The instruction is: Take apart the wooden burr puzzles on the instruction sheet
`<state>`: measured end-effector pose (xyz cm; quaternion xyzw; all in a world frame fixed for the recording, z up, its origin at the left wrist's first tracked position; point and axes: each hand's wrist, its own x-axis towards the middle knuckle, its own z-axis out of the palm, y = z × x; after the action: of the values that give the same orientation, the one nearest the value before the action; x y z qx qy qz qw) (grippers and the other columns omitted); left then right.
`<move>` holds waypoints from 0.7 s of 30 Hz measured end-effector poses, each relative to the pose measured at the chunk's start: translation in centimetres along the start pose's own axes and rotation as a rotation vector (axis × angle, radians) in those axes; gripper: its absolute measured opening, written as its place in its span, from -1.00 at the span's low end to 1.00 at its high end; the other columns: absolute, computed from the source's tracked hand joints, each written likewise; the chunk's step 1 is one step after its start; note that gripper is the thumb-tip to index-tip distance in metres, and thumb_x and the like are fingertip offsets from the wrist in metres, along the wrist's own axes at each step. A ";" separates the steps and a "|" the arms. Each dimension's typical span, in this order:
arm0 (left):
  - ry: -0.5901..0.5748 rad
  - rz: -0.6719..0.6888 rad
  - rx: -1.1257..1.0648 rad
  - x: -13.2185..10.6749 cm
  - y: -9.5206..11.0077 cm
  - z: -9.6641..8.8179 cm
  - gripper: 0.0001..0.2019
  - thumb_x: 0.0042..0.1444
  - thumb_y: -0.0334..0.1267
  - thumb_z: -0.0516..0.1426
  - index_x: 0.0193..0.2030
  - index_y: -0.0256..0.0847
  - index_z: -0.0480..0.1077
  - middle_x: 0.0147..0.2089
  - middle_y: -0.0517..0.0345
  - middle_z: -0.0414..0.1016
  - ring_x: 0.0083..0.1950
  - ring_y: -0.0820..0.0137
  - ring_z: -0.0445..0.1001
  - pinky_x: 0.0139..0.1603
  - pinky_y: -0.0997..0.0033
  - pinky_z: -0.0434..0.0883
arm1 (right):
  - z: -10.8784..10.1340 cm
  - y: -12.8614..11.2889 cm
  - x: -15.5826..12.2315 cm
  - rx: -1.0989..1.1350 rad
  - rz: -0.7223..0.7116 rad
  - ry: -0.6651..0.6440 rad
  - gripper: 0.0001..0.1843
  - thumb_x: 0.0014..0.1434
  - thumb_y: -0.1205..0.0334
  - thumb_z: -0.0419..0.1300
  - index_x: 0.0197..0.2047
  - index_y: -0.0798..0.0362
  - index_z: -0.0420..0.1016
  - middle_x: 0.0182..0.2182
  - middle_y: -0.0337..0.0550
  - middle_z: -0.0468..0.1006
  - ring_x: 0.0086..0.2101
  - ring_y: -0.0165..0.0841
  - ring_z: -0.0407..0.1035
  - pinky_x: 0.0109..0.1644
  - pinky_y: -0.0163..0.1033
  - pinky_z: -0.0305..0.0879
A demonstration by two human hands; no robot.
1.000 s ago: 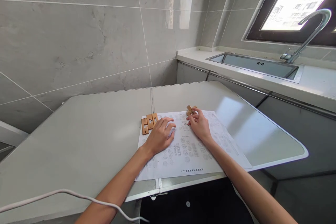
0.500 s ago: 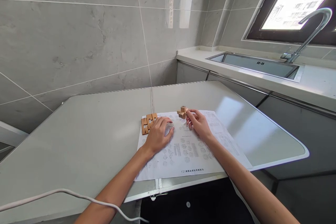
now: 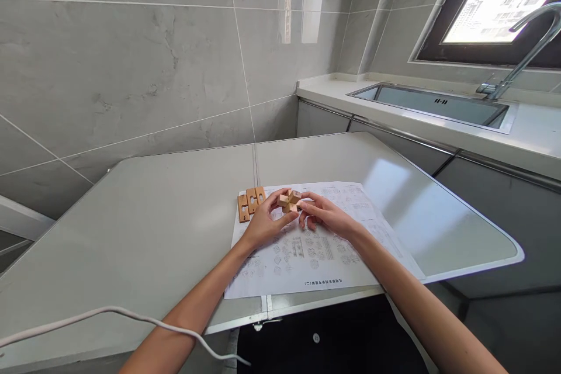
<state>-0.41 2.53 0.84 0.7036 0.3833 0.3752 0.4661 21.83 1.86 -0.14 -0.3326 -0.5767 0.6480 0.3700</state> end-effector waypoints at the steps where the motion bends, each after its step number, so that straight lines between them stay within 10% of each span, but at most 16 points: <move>1: -0.004 -0.003 -0.034 0.0 0.1 -0.1 -0.38 0.19 -0.02 0.34 0.36 -0.04 0.35 0.29 -0.03 0.51 0.33 0.08 0.47 0.38 0.05 0.39 | 0.0 0.0 0.0 -0.007 0.007 -0.048 -0.50 0.35 -0.21 0.23 0.13 0.00 0.41 -0.39 -0.17 0.62 -0.44 -0.37 0.45 -0.38 -0.27 0.31; 21: -0.038 0.075 0.038 -0.1 0.5 -0.1 -0.40 0.13 -0.02 0.39 0.30 0.00 0.43 0.26 0.04 0.54 0.32 0.11 0.47 0.39 0.11 0.35 | 0.6 0.8 0.2 -0.306 -0.081 0.104 -0.73 0.23 -0.03 0.33 -0.16 0.00 0.60 -0.32 -0.22 0.59 -0.36 -0.31 0.41 -0.27 -0.22 0.33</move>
<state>-0.48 2.34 1.36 0.7333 0.3547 0.3717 0.4453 21.17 1.65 -0.86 -0.3947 -0.6617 0.5188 0.3704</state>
